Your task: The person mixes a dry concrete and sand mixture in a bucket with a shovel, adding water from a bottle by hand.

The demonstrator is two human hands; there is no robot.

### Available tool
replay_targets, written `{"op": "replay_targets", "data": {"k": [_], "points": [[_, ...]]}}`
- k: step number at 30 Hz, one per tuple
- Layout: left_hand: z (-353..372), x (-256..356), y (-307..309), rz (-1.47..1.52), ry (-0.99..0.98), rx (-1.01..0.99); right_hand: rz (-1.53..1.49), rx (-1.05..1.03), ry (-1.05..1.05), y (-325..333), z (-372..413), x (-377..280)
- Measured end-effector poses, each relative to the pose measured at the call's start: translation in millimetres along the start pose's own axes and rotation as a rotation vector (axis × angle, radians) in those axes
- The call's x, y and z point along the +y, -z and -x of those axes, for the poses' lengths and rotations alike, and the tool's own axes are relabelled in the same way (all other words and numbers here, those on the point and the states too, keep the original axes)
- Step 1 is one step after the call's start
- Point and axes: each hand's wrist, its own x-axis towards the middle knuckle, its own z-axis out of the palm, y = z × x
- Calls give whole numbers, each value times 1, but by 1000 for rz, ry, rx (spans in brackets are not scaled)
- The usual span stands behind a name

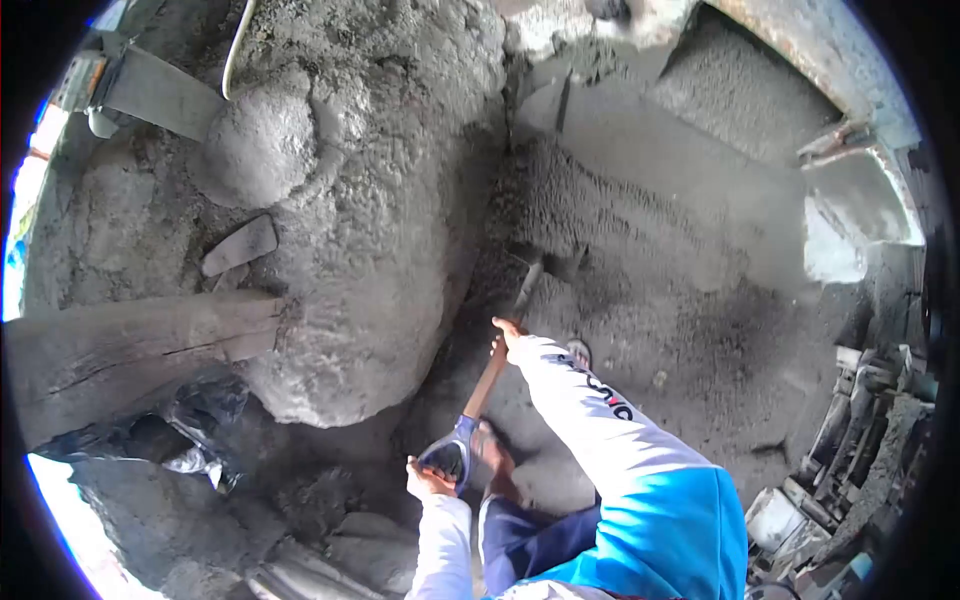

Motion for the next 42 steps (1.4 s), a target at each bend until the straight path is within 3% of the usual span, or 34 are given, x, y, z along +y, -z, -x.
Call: {"op": "replay_targets", "data": {"k": [1, 2, 4, 5, 6, 12, 14, 16, 18, 20, 21, 22, 23, 24, 25, 27, 29, 31, 32, 33, 35, 36, 38, 39, 40, 41, 42], "points": [[-15, -14, -3, 43, 27, -64, 7, 10, -72, -3, 37, -23], [-22, -27, 22, 68, 51, -87, 54, 38, -5, 2, 44, -14], [-25, -49, 37, 75, 28, 72, 40, 57, -157, 17, 47, -2], [-27, -57, 44, 67, -1, 70, 29, 158, 2, 12, 73, -4], [-26, -61, 53, 52, -28, 68, -8, 160, -6, 9, 88, 0], [-20, -19, 101, -65, 33, -109, -233, 217, 4, 27, 185, -2], [-10, -2, 105, -138, 80, -116, -298, 258, 108, 50, 204, 7], [5, 7, 103, -271, -12, -154, -333, 295, 112, 82, 225, 6], [23, 16, 92, -349, 66, -256, -575, -86, 85, 142, 272, -15], [46, 15, 63, -462, 87, -369, -449, 473, 283, 149, 299, -31], [52, 10, 46, -477, 159, -454, -534, 461, 324, 168, 321, -49], [63, 4, 24, -575, 92, -517, -618, 450, 367, 190, 344, -69], [76, -3, -1, -597, 152, -551, -616, 665, 337, 213, 346, -89], [92, -11, -29, -621, 213, -580, -675, 607, 405, 240, 368, -111], [117, -17, -57, -666, 193, -679, -770, 599, 432, 245, 440, -151], [189, -27, -112, -699, 174, -867, -861, 479, 659, 292, 486, -196], [289, -30, -159, -722, 55, -1016, -927, 403, 913, 326, 560, -251], [397, -32, -188, -704, -259, -1321, -999, 255, 1108, 373, 618, -299], [443, -32, -200, -677, -287, -1440, -1011, 217, 1191, 399, 645, -322], [489, -36, -208, -619, -325, -1601, -1062, 91, 1193, 429, 670, -343], [575, -49, -217, -490, -595, -1875, -1130, 10, 1324, 485, 720, -377], [605, -60, -222, -460, -893, -1976, -1096, 166, 1402, 496, 757, -382], [670, -77, -207, -255, -1651, -2124, -1166, 74, 1497, 537, 802, -378], [702, -87, -185, -98, -1711, -2348, -1210, 133, 1552, 555, 814, -366], [716, -104, -180, 171, -2023, -2459, -1191, 96, 1686, 585, 814, -350], [722, -114, -163, 196, -2230, -2547, -1174, 119, 1777, 593, 819, -327], [716, -129, -152, 137, -2263, -2694, -1207, 127, 1756, 612, 813, -306]]}}
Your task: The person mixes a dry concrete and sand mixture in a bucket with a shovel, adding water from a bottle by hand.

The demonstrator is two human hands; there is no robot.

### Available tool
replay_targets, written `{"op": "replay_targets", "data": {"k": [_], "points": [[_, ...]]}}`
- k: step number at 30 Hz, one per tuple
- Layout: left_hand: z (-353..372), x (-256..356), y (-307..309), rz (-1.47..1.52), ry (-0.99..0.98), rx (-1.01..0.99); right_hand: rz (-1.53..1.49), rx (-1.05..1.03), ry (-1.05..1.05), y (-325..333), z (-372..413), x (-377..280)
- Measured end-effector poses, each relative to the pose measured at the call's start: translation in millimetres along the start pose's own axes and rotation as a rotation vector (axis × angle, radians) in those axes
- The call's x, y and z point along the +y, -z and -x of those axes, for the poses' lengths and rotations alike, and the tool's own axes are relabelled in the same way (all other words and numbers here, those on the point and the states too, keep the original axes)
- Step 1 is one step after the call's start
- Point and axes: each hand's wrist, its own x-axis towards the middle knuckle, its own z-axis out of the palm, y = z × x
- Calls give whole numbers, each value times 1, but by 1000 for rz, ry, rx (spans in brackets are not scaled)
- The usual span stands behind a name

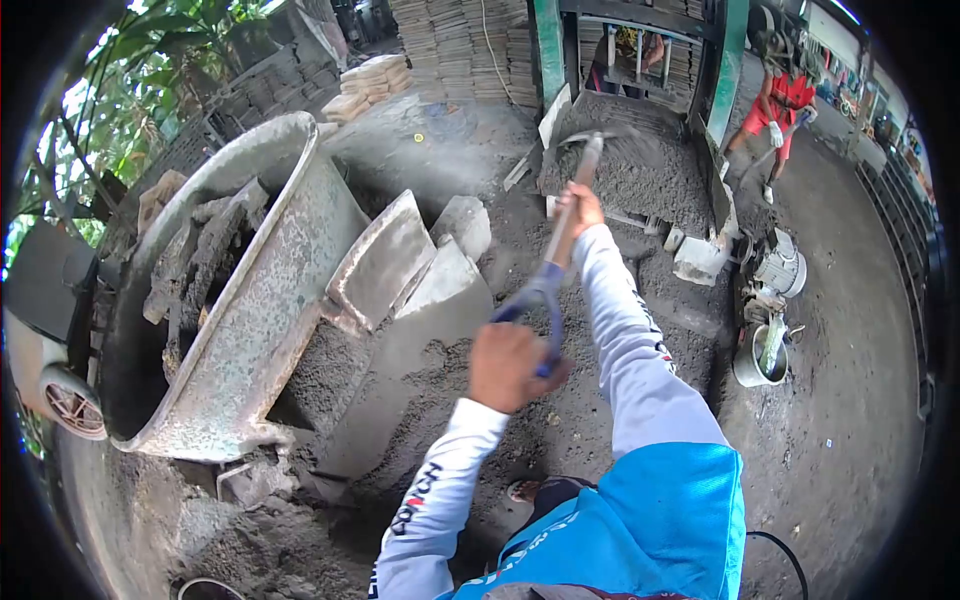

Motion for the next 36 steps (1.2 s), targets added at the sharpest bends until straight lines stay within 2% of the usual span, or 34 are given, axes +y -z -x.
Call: {"op": "replay_targets", "data": {"k": [1, 2, 4, 6, 8, 10, 12, 14, 16, 18, 20, 22, 24, 25, 27, 28, 30, 32, 34, 35, 36], "points": [[8, 6, -18, 55, -54, -119, -8, 26, -30, 17, 12, -9], [27, 8, -36, 41, -3, -183, 163, 109, -44, 44, 13, -11], [75, 18, -64, 8, 89, -306, 417, 179, -174, 52, 42, -4], [113, 34, -51, 29, 117, -240, 302, 48, -183, 53, 79, 16], [154, 59, -17, 72, 219, -404, 272, 25, -193, 18, 148, 32], [201, 77, 17, 191, 261, -469, 352, -26, -224, 1, 203, 49], [211, 110, 73, 372, 362, -444, 243, -82, -301, -4, 248, 67], [213, 150, 126, 543, 555, -450, 113, -123, -359, 7, 291, 89], [248, 182, 167, 765, 889, -425, 184, -15, -358, 5, 348, 98], [265, 219, 181, 941, 1031, -87, 227, 61, -434, 20, 396, 106], [267, 252, 177, 906, 1107, 133, 302, 163, -579, 43, 435, 112], [228, 293, 177, 751, 1381, 92, 402, 209, -727, 86, 466, 124], [228, 314, 151, 559, 1350, -30, 576, 201, -789, 114, 501, 117], [227, 321, 133, 553, 1342, -34, 739, 94, -864, 129, 511, 109], [220, 327, 100, 663, 1532, 36, 1049, -118, -1012, 162, 529, 84], [221, 329, 80, 707, 1632, 71, 1063, -85, -963, 184, 534, 69], [241, 328, 38, 753, 1662, 35, 1097, -33, -859, 231, 525, 41], [238, 335, 0, 736, 1703, -12, 911, 260, -768, 294, 514, -7], [235, 341, -33, 696, 1725, -46, 948, 485, -698, 345, 502, -82], [235, 341, -48, 663, 1749, -46, 208, 338, -802, 466, 482, -101], [231, 339, -62, 629, 1770, -44, -437, 507, -902, 523, 467, -141]]}}
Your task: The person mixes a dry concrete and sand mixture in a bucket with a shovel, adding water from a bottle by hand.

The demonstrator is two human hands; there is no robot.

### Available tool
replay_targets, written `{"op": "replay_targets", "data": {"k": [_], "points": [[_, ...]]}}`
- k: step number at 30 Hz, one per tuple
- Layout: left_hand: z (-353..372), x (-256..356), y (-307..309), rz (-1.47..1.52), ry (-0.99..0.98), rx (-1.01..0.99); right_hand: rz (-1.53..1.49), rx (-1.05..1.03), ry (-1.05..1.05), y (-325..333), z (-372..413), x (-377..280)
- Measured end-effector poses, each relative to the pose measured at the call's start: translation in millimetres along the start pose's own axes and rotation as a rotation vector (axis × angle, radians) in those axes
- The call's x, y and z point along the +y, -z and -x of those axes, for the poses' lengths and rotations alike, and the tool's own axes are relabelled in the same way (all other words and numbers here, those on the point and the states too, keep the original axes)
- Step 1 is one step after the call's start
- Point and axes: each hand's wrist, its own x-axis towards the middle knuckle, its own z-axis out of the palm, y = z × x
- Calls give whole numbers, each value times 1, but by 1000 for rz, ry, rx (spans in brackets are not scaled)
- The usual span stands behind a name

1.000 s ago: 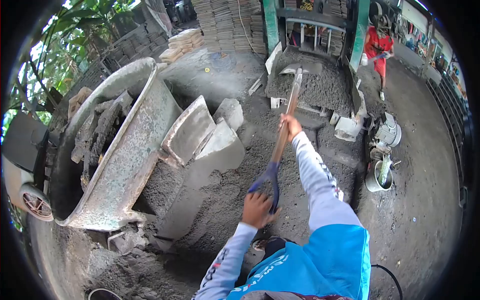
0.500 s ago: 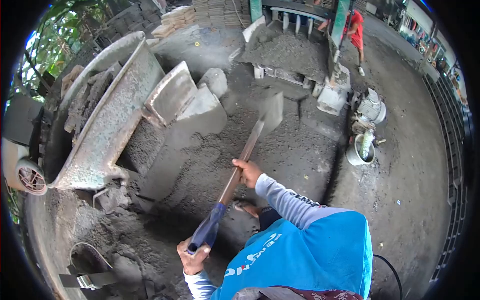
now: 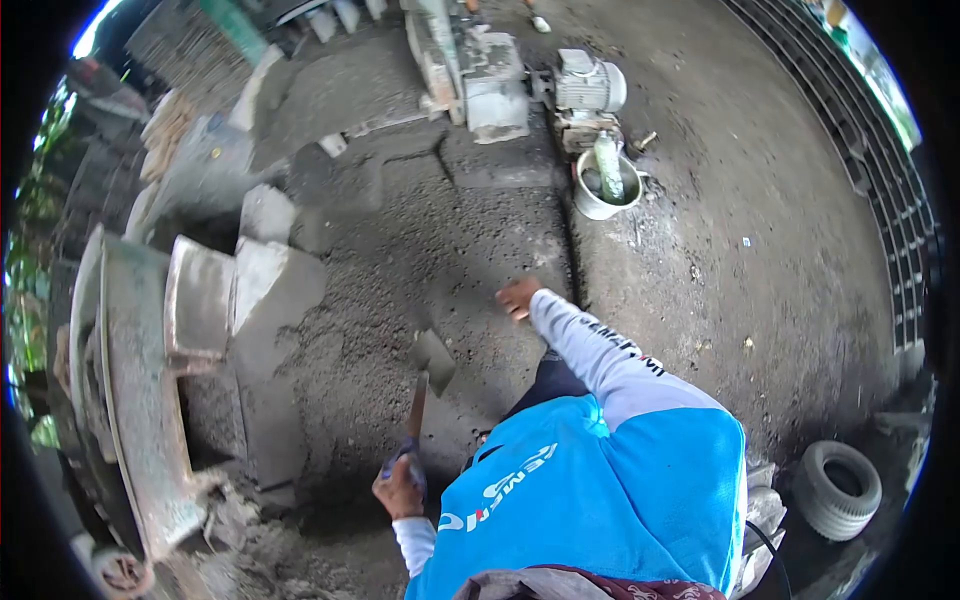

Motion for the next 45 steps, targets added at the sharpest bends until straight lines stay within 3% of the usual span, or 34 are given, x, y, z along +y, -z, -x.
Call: {"op": "replay_targets", "data": {"k": [2, 3, 4, 6, 8, 9, 10, 12, 14, 15, 16, 24, 26, 28, 30, 32, 33, 35, 37, 39, 41, 42, 44, 45], "points": [[5, 40, -45, -108, -12, 160, 521, 337, 442, 66, 14, -110], [-21, 27, -35, 13, 47, 86, 785, 647, 548, 66, 46, -138], [-27, 50, -58, 40, 114, 153, 1047, 966, 646, 54, 86, -169], [-53, 75, -87, 16, 130, 204, 1300, 1457, 650, 40, 142, -222], [-81, 91, -108, 47, 199, 157, 997, 1498, 627, 42, 180, -267], [-96, 97, -109, 61, 288, 123, 1055, 1610, 628, 73, 172, -304], [-111, 94, -105, 89, 285, -6, 984, 1585, 687, 100, 170, -333], [-115, 113, -130, -137, 349, 356, 926, 1684, 759, 108, 178, -367], [-121, 131, -149, -205, 481, 215, 984, 1719, 651, 123, 178, -414], [-186, 103, -68, -289, 827, 377, 978, 1738, 647, 127, 178, -433], [-165, 119, -96, -332, 672, 395, 973, 1754, 645, 131, 177, -449], [-191, 148, -184, -335, 517, 454, 950, 1689, 697, 184, 157, -525], [-194, 150, -190, -309, 484, 438, 1048, 1794, 778, 182, 165, -515], [-194, 149, -190, -266, 439, 415, 895, 1643, 974, 200, 178, -509], [-191, 144, -183, -205, 383, 394, 736, 1310, 1320, 172, 207, -494], [-188, 135, -169, -124, 322, 367, 729, 944, 1441, 140, 240, -480], [-183, 131, -164, -91, 296, 342, 681, 992, 1488, 126, 247, -465], [-159, 130, -157, -83, 269, 255, 792, 1062, 1364, 93, 273, -435], [-133, 136, -178, -100, 214, 202, 723, 736, 1373, 127, 267, -425], [-96, 149, -198, -74, 135, 255, 792, 716, 1291, 76, 275, -378], [-86, 119, -169, 19, 8, 247, 880, 592, 1099, 34, 262, -336], [-65, 128, -170, 21, 62, 251, 995, 671, 1030, 52, 232, -327], [-34, 119, -151, -34, 54, 288, 1315, 781, 581, 10, 194, -271], [-23, 102, -137, 23, 69, 318, 1778, 554, 676, 84, 133, -275]]}}
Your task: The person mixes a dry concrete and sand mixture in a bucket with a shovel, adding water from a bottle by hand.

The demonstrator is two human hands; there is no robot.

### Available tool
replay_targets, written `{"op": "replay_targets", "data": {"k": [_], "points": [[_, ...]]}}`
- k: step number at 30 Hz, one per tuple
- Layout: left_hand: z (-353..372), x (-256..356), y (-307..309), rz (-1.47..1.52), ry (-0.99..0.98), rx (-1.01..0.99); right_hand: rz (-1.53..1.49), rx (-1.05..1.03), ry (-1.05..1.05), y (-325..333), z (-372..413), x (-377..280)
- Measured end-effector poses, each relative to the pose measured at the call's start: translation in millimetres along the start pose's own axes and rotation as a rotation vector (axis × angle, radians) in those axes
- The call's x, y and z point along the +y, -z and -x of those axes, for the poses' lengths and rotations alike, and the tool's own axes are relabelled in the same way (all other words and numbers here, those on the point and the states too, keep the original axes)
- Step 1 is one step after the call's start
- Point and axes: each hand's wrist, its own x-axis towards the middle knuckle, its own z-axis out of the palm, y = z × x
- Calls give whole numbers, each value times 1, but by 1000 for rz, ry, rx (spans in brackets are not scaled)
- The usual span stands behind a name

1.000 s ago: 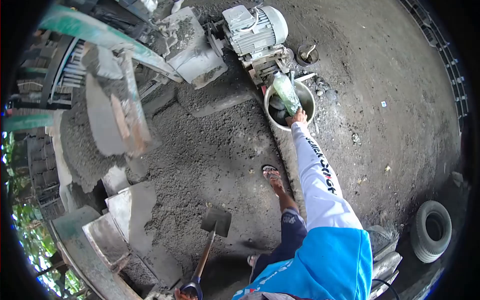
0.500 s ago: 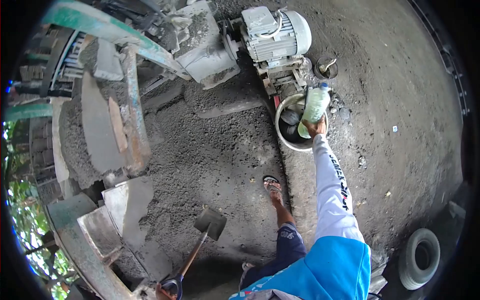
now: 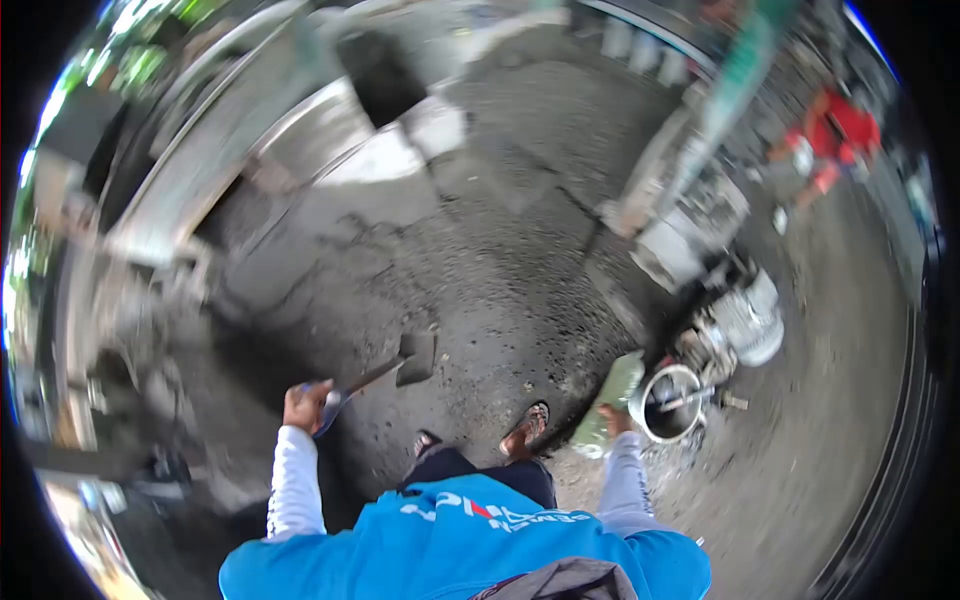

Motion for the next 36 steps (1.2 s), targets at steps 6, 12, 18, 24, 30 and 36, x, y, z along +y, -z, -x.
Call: {"op": "replay_targets", "data": {"k": [6, 12, 18, 24, 30, 36], "points": [[67, -92, 91, 240, 143, 279, 169, -758, -323, -243, 69, -265], [114, -168, 160, 642, 266, 448, 835, -947, 304, -465, 143, -431], [159, -185, 202, 770, 297, 583, 816, -1056, 330, -577, 176, -484], [170, -184, 206, 607, 365, 775, 1017, -1079, 566, -625, 193, -530], [162, -180, 198, 867, 467, 1076, 1118, -1137, 600, -679, 177, -581], [181, -216, 187, 1039, 465, 1267, 1423, -1102, 781, -720, 135, -625]]}}
